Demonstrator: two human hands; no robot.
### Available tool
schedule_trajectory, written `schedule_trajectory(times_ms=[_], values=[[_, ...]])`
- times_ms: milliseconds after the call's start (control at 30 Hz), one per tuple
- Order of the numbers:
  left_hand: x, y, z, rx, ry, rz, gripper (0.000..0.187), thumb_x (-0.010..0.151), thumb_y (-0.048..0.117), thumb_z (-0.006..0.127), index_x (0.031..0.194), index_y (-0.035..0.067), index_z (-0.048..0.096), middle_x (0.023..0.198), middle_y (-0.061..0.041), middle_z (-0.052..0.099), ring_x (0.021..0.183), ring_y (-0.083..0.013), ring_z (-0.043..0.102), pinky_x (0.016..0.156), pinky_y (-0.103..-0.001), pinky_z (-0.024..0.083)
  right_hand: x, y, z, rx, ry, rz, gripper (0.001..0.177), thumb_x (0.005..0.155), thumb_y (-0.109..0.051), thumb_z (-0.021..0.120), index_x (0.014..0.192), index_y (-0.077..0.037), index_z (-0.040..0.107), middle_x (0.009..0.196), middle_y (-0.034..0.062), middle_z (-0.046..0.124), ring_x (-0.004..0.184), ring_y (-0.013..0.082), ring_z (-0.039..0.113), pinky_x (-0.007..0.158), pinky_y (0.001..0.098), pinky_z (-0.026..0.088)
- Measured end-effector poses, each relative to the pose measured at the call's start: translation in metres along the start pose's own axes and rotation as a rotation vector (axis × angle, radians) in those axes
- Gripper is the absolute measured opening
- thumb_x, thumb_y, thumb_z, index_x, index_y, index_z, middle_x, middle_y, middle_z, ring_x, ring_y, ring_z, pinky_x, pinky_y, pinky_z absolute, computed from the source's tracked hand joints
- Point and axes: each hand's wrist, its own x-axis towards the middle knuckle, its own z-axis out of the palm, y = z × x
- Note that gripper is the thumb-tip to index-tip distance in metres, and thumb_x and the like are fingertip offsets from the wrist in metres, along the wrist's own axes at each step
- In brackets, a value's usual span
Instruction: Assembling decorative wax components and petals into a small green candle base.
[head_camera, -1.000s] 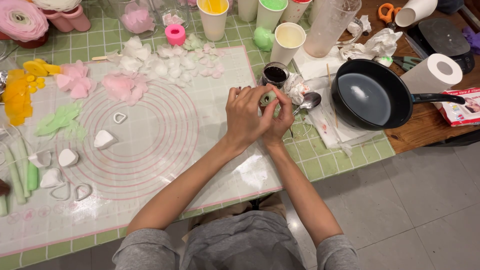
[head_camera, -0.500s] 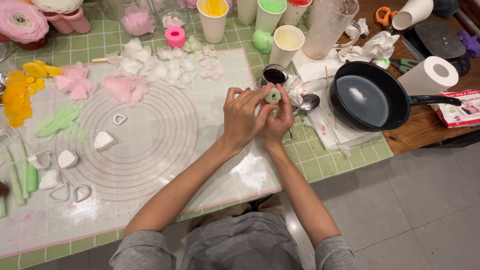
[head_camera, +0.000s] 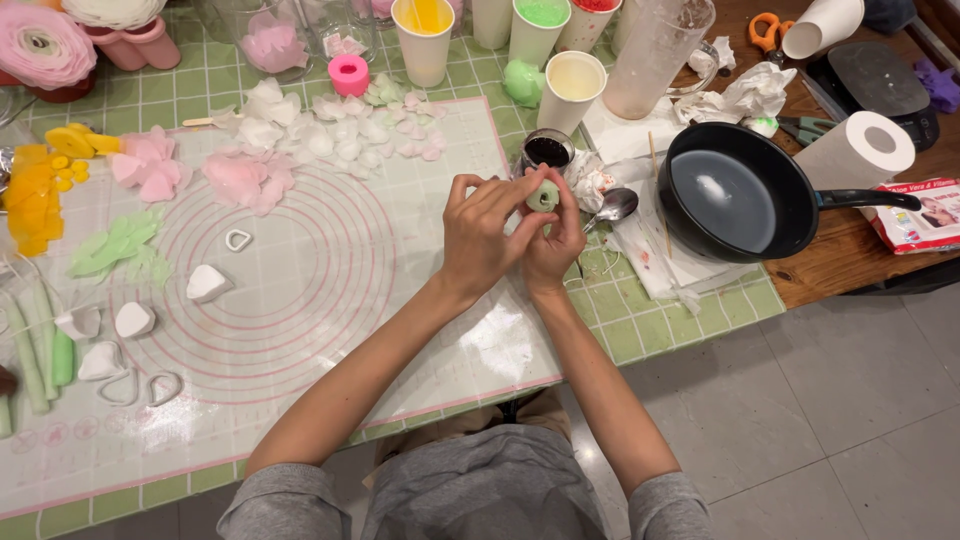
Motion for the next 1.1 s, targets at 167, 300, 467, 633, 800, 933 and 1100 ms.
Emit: schedule_trajectory(times_ms=[167,300,467,633,800,933,1100], values=[[-0.005,-0.004,0.003,0.007,0.012,0.021,0.049,0.086,0.027,0.085,0.129,0.01,0.07,0.112,-0.006,0.077,0.094,-0.0169,0.072,0.095,-0.036,0.043,0.003,-0.012,0.002,-0.089,-0.019,-0.046,0.039,0.106,-0.005,0.065,0.142,0.005,0.053,0.142,0.0179,0.063,0.13,0.0257,0.064,0.107,0.036,0.059],[-0.001,0.001,0.0,0.01,0.029,0.047,0.05,0.083,0.029,0.085,0.126,0.008,0.07,0.111,-0.007,0.077,0.094,-0.018,0.073,0.093,-0.037,0.043,0.004,-0.014,0.002,-0.181,-0.026,-0.091,0.039,0.107,-0.008,0.067,0.141,0.006,0.055,0.139,0.0172,0.067,0.128,0.0242,0.067,0.108,0.0342,0.057],[-0.007,-0.003,0.007,0.035,0.05,0.037,0.048,0.085,0.028,0.085,0.126,0.008,0.071,0.114,-0.006,0.077,0.096,-0.0163,0.073,0.094,-0.036,0.044,0.001,-0.015,0.002,-0.154,-0.05,-0.04,0.039,0.109,-0.013,0.062,0.142,0.005,0.053,0.138,0.0154,0.067,0.125,0.0217,0.067,0.106,0.032,0.058],[-0.002,0.0,0.002,0.039,0.044,0.037,0.044,0.084,0.029,0.085,0.12,0.007,0.072,0.111,-0.006,0.077,0.092,-0.0176,0.07,0.093,-0.037,0.044,0.001,-0.013,0.003,-0.079,-0.058,-0.017,0.041,0.11,-0.014,0.062,0.143,0.006,0.05,0.138,0.0144,0.064,0.127,0.0221,0.065,0.107,0.0336,0.058],[-0.002,-0.002,0.001,0.034,0.022,0.04,0.039,0.084,0.03,0.085,0.111,0.005,0.073,0.105,-0.005,0.076,0.09,-0.0194,0.068,0.091,-0.037,0.043,0.001,-0.016,0.003,-0.051,-0.085,-0.02,0.037,0.111,-0.014,0.058,0.142,0.005,0.05,0.138,0.0132,0.063,0.125,0.0204,0.064,0.105,0.0311,0.058],[-0.002,-0.002,0.0,0.032,0.019,0.04,0.037,0.083,0.03,0.085,0.107,0.005,0.073,0.104,-0.005,0.076,0.09,-0.0197,0.068,0.091,-0.038,0.044,0.001,-0.015,0.004,-0.031,-0.077,-0.006,0.037,0.111,-0.014,0.058,0.141,0.006,0.051,0.137,0.0135,0.063,0.124,0.0203,0.064,0.103,0.0308,0.058],[-0.004,-0.004,0.003,0.013,0.015,0.016,0.035,0.083,0.028,0.085,0.107,0.007,0.073,0.107,-0.005,0.076,0.092,-0.0196,0.069,0.092,-0.037,0.044,-0.001,-0.005,0.001,-0.035,-0.067,0.002,0.037,0.111,-0.013,0.059,0.142,0.005,0.051,0.14,0.0143,0.064,0.127,0.0208,0.064,0.103,0.0311,0.058]])
